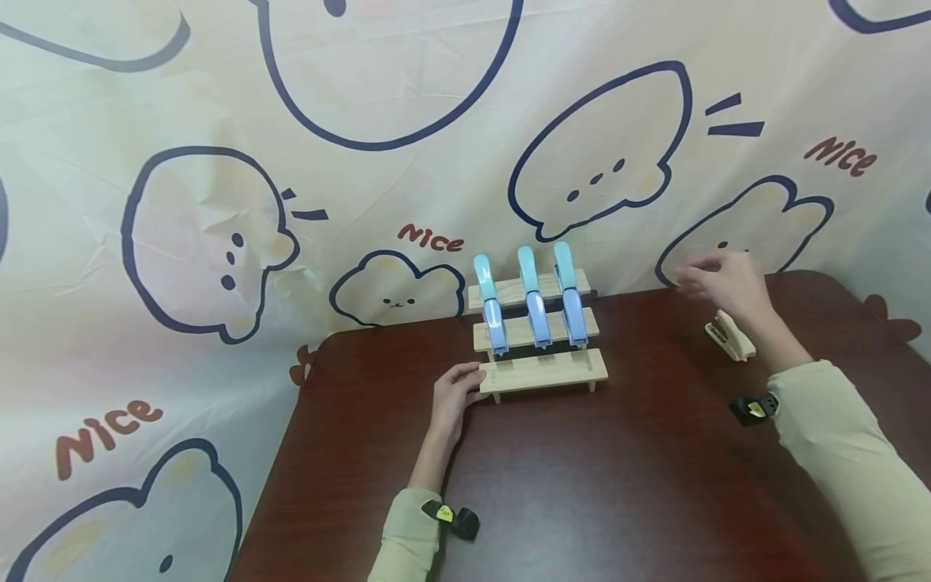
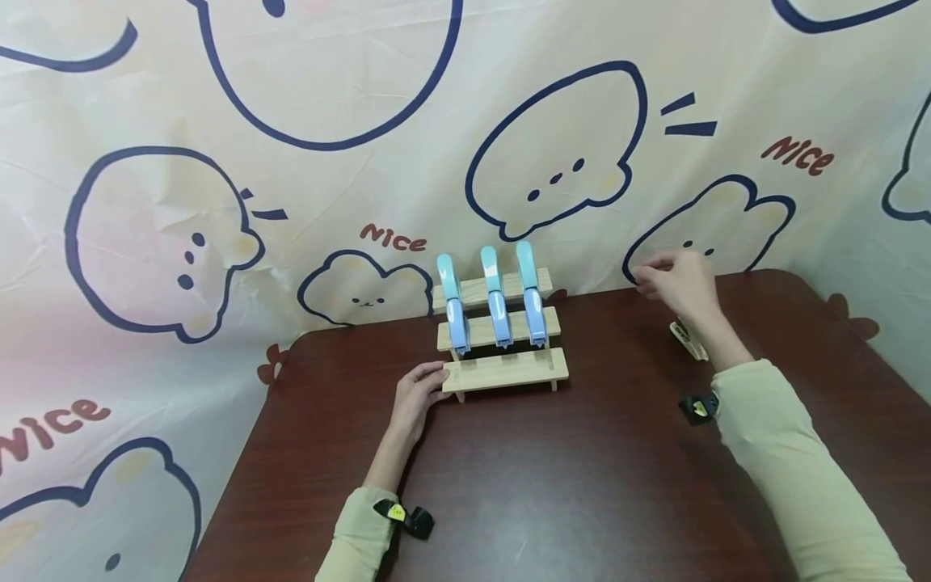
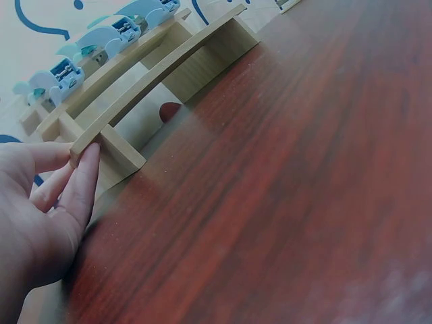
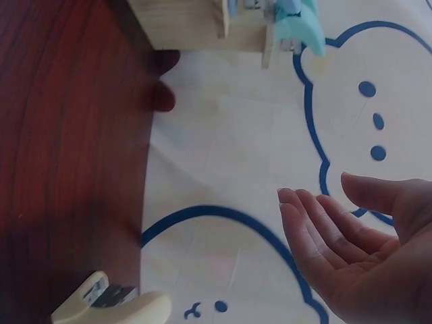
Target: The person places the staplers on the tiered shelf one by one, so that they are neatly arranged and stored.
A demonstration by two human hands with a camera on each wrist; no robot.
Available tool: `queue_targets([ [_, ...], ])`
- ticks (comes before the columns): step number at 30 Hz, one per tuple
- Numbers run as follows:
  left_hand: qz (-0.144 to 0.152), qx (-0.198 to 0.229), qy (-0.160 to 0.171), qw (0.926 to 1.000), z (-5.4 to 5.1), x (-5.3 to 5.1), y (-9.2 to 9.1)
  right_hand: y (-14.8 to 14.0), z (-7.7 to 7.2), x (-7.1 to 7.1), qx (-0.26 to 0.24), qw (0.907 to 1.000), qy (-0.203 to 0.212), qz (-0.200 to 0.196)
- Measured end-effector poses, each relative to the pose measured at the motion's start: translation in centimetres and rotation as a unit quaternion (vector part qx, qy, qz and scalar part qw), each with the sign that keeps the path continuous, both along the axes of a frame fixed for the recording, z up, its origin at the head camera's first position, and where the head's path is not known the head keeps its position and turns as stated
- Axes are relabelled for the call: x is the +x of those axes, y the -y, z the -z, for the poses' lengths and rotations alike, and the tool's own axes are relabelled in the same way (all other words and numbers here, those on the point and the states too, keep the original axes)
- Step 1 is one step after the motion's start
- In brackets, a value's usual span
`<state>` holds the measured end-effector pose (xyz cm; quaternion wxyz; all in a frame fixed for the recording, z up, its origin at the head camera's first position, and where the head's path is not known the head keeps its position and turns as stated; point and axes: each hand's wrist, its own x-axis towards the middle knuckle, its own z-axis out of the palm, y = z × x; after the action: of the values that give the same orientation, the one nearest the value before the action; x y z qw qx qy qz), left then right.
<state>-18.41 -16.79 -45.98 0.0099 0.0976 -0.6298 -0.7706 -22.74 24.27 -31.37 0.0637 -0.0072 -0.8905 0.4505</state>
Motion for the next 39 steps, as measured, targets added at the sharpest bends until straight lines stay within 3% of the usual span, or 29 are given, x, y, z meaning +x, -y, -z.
queue_targets([
  [13,0.003,-0.004,-0.004,1.0,0.1,0.0,-0.6,-3.9,2.4,0.0,0.031,0.9987,0.028,0.028],
  [24,-0.003,-0.018,0.004,0.9998,0.3,0.0,-0.2,-6.1,4.9,0.0,0.045,0.9889,0.107,0.093],
  [29,0.003,-0.027,0.001,0.9996,0.1,-0.1,0.0,-6.4,5.8,-0.2,0.058,0.9874,0.112,0.094],
  [39,0.008,-0.023,-0.002,0.9997,0.3,0.1,0.0,-7.1,6.9,-0.1,0.081,0.9824,0.158,0.057],
])
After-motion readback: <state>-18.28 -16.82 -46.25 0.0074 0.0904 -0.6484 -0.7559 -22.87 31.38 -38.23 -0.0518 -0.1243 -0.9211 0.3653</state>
